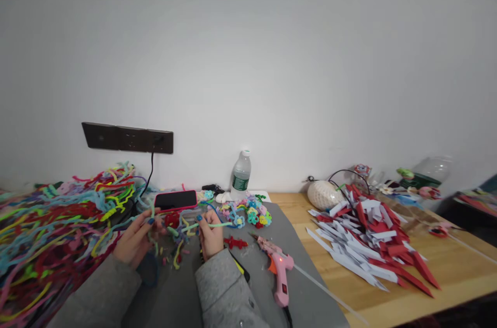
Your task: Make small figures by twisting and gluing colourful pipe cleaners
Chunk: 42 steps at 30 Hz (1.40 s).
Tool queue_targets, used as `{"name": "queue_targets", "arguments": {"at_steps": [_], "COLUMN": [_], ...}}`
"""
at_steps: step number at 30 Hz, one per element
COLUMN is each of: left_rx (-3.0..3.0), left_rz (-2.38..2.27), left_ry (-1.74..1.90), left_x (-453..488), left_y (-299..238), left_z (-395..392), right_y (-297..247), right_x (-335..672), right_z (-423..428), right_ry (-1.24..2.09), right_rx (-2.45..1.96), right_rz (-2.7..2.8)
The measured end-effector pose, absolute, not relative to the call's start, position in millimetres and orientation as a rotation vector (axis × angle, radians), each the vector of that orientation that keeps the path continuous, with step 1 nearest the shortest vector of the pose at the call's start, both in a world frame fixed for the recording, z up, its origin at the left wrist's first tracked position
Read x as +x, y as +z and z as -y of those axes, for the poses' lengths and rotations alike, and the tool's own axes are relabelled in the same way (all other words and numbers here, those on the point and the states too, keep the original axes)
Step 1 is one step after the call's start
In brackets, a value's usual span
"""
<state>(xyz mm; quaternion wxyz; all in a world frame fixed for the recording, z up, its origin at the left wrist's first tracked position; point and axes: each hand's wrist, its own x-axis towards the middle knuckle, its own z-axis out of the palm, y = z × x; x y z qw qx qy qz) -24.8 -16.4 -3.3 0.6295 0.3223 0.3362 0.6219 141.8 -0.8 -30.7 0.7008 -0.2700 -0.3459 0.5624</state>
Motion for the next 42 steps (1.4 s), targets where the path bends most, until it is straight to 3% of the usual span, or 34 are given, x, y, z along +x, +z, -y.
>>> {"name": "queue_targets", "arguments": {"at_steps": [17, 24, 29, 35, 42], "left_rx": [1.128, 2.058, 2.631, 2.387, 2.336], "left_rz": [-1.158, -1.802, -1.498, -1.748, -1.915], "left_ry": [1.518, 1.639, 1.197, 0.723, 0.902], "left_x": [-46.4, -41.9, -34.0, -29.9, -24.0], "left_y": [-38.4, -12.6, -18.7, -30.6, -24.8], "left_z": [-3.9, 9.2, 9.0, 8.3, 14.9], "right_y": [-36.1, -33.8, -34.9, -37.9, -37.5], "right_x": [142.8, 144.0, 143.9, 142.8, 143.3], "right_z": [-0.4, 1.2, 1.0, 0.7, 1.0], "right_ry": [1.227, 1.186, 1.191, 1.194, 1.185], "right_rx": [-0.773, -0.821, -0.839, -0.82, -0.8], "right_rz": [1.064, 1.191, 1.184, 1.054, 1.073]}}
